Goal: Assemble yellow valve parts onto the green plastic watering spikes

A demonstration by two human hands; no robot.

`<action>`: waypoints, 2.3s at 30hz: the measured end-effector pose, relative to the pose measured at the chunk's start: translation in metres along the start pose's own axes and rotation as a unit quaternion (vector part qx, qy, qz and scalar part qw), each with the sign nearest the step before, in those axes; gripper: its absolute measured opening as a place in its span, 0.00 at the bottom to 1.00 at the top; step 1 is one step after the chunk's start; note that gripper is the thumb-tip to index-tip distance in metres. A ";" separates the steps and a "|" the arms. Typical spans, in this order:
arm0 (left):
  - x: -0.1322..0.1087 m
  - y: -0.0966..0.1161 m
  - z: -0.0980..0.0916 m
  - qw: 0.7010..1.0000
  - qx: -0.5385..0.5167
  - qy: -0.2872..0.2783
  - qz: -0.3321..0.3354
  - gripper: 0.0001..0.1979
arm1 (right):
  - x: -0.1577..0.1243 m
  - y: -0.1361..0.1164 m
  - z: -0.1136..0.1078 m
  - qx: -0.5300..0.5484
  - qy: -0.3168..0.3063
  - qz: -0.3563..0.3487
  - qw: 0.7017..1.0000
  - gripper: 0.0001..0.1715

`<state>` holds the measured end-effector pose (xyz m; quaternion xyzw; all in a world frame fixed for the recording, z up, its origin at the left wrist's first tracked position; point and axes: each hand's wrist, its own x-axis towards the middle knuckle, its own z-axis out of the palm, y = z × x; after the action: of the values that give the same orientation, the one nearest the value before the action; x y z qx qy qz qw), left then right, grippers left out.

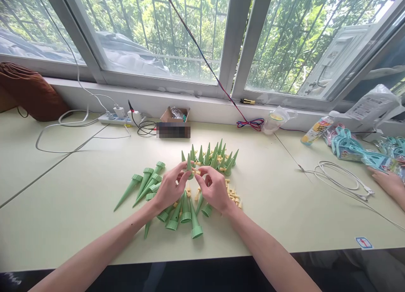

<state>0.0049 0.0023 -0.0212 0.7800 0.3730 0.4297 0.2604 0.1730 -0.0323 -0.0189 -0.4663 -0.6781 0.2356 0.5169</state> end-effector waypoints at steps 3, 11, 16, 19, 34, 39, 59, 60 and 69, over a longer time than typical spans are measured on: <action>0.000 0.000 0.000 1.000 0.001 -0.004 -0.001 0.13 | 0.000 0.001 0.001 -0.003 -0.003 -0.002 1.000 0.09; 0.000 0.001 -0.001 1.000 0.006 -0.006 -0.007 0.13 | 0.001 0.001 0.000 -0.004 -0.013 0.017 1.000 0.13; 0.000 -0.001 0.000 1.000 0.001 0.001 -0.004 0.14 | 0.001 -0.001 0.000 -0.002 -0.010 0.014 1.000 0.11; 0.000 -0.001 0.000 1.000 -0.003 0.002 -0.002 0.15 | 0.001 0.000 0.001 0.000 -0.012 0.013 1.000 0.10; 0.000 0.002 -0.001 0.999 -0.028 -0.016 -0.013 0.16 | 0.002 0.003 -0.001 -0.004 -0.013 0.015 1.000 0.19; 0.002 0.006 -0.002 0.996 -0.067 -0.015 -0.048 0.15 | 0.000 0.001 0.000 0.001 -0.016 0.021 1.000 0.11; 0.006 0.011 -0.011 0.976 -0.179 -0.068 -0.101 0.12 | 0.003 0.003 -0.003 0.008 -0.026 0.009 1.000 0.17; 0.006 0.012 -0.011 0.977 -0.176 -0.070 -0.098 0.12 | 0.003 0.002 -0.003 0.003 -0.025 0.005 1.000 0.18; 0.007 0.011 -0.011 0.970 -0.202 -0.069 -0.116 0.14 | 0.003 0.003 -0.003 -0.007 -0.014 0.009 1.000 0.24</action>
<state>0.0017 0.0024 -0.0045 0.6903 0.3479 0.4082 0.4856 0.1768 -0.0285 -0.0187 -0.4732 -0.6824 0.2419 0.5019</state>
